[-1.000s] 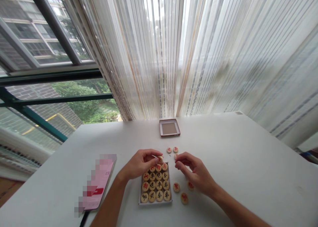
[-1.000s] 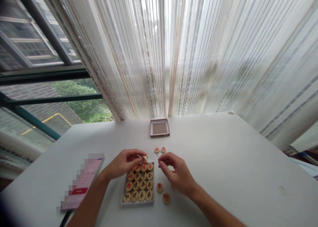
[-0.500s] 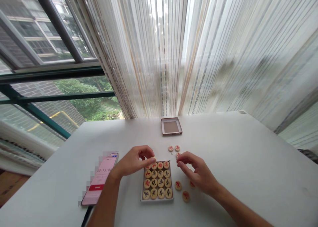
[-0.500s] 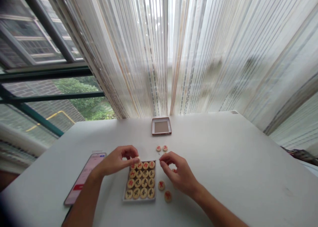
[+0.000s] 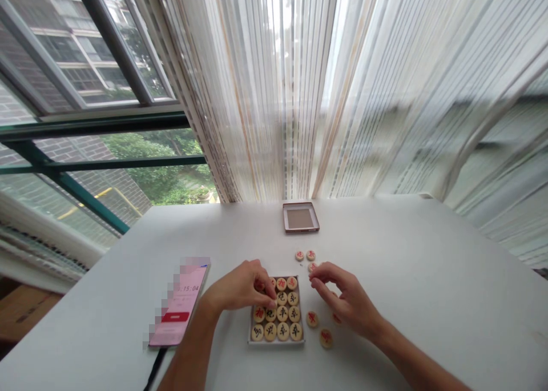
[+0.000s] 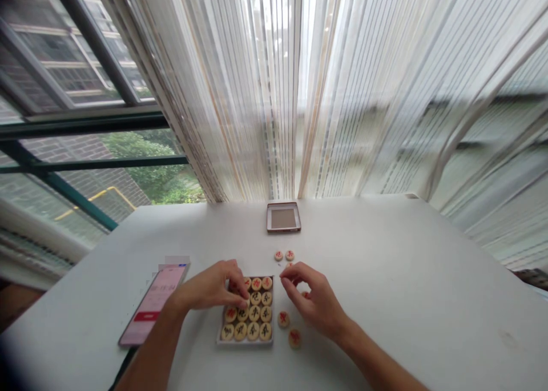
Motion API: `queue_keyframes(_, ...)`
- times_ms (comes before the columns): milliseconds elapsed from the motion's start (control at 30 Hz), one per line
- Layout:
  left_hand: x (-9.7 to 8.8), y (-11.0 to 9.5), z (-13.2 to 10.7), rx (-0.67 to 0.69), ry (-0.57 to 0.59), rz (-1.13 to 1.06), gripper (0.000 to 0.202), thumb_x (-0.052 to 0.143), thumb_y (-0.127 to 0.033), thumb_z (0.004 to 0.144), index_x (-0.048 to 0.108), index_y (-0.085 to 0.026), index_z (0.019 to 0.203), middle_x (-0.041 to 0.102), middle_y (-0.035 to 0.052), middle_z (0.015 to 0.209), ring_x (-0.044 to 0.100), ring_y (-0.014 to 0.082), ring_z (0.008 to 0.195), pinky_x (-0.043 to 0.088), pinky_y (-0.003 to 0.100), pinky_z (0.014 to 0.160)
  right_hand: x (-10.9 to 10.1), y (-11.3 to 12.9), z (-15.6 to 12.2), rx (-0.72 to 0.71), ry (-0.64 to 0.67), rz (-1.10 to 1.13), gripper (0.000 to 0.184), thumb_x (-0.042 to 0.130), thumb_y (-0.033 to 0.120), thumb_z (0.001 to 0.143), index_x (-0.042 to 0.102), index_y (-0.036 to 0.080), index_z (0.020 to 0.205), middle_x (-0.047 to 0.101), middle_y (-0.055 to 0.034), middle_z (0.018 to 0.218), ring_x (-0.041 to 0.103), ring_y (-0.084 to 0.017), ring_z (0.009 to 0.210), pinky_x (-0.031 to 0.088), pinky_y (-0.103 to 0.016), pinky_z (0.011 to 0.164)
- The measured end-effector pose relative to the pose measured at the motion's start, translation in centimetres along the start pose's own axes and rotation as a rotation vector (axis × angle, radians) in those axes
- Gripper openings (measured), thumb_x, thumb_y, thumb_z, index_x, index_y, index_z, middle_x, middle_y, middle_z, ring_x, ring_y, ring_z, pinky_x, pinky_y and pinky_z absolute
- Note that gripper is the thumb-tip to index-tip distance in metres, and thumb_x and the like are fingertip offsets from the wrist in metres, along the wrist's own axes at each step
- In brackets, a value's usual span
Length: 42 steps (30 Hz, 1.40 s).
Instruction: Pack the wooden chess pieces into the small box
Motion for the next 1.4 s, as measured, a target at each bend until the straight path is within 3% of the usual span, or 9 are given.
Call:
queue_keyframes(200, -1.3, -0.2, 0.2, 0.007, -0.111, 0.076, 0.018, 0.080, -0.034, 0.072, 0.077, -0.024, 0.086, 0.063, 0.0030, 0.095, 0.058, 0.0208, 0.091, 0.046, 0.028, 0.082, -0.1, 0.0, 0.0, -0.005, -0.004, 0.008, 0.013, 0.057, 0.031, 0.095, 0.066, 0.021, 0.095, 0.069, -0.0058, 0.091, 0.064, -0.020, 0.082, 0.055, -0.031, 0.076)
queue_keyframes(433, -1.9, 0.5, 0.1, -0.020, -0.175, 0.075, 0.048, 0.085, -0.035, 0.065, 0.065, -0.024, 0.107, 0.059, 0.0046, 0.111, 0.053, 0.0247, 0.103, 0.044, 0.035, 0.092, -0.5, 0.0, 0.1, 0.012, -0.017, 0.009, 0.015, 0.057, 0.033, 0.095, 0.066, 0.021, 0.095, 0.069, -0.0058, 0.089, 0.066, -0.020, 0.081, 0.056, -0.031, 0.076)
queue_keyframes(633, -1.4, 2.4, 0.2, -0.104, -0.123, 0.012, 0.048, 0.081, -0.044, 0.067, 0.067, -0.022, 0.107, 0.061, 0.0059, 0.112, 0.059, 0.0238, 0.098, 0.048, 0.032, 0.086, -1.7, -0.4, 0.3, -0.004, -0.070, -0.022, 0.017, 0.058, 0.035, 0.095, 0.067, 0.022, 0.097, 0.071, -0.0067, 0.094, 0.067, -0.021, 0.086, 0.057, -0.032, 0.078)
queue_keyframes(867, -1.9, 3.3, 0.2, -0.094, -0.140, 0.015, 0.036, 0.061, -0.051, 0.086, 0.071, -0.021, 0.104, 0.069, 0.0050, 0.101, 0.062, 0.0201, 0.086, 0.048, 0.028, 0.076, -3.4, 0.0, 0.7, -0.046, -0.133, -0.151, 0.016, 0.056, 0.034, 0.095, 0.067, 0.021, 0.094, 0.069, -0.0059, 0.087, 0.063, -0.019, 0.074, 0.055, -0.031, 0.069)
queue_keyframes(1000, -1.7, 3.0, 0.2, -0.093, -0.103, 0.020, 0.043, 0.072, -0.053, 0.077, 0.072, -0.022, 0.106, 0.068, 0.0052, 0.104, 0.062, 0.0208, 0.088, 0.048, 0.028, 0.076, -2.4, 0.2, 0.8, -0.068, -0.066, -0.216, 0.017, 0.054, 0.033, 0.096, 0.068, 0.022, 0.096, 0.067, -0.0061, 0.085, 0.062, -0.019, 0.074, 0.052, -0.028, 0.057)
queue_keyframes(1133, -1.1, 2.6, 0.3, -0.100, -0.055, 0.021, 0.049, 0.081, -0.051, 0.066, 0.071, -0.023, 0.106, 0.067, 0.0046, 0.104, 0.063, 0.0217, 0.089, 0.048, 0.028, 0.075, -2.0, 0.3, 0.7, -0.101, -0.022, -0.246, 0.018, 0.052, 0.031, 0.097, 0.068, 0.023, 0.100, 0.067, -0.0064, 0.089, 0.064, -0.020, 0.079, 0.053, -0.030, 0.063)
queue_keyframes(1400, -1.2, 3.2, 0.7, -0.074, -0.100, 0.009, 0.034, 0.059, -0.047, 0.088, 0.073, -0.020, 0.102, 0.071, 0.0046, 0.097, 0.063, 0.0189, 0.083, 0.047, 0.025, 0.071, -2.4, 0.0, 0.8, -0.122, 0.040, -0.319, 0.014, 0.055, 0.028, 0.096, 0.068, 0.022, 0.095, 0.066, -0.0050, 0.085, 0.063, -0.018, 0.077, 0.052, -0.029, 0.068)
Point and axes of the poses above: each hand's wrist, its own z-axis towards the middle knuckle, its own x-axis out of the palm, y = z × x, the point moved 10 cm from there along z, towards the middle knuckle
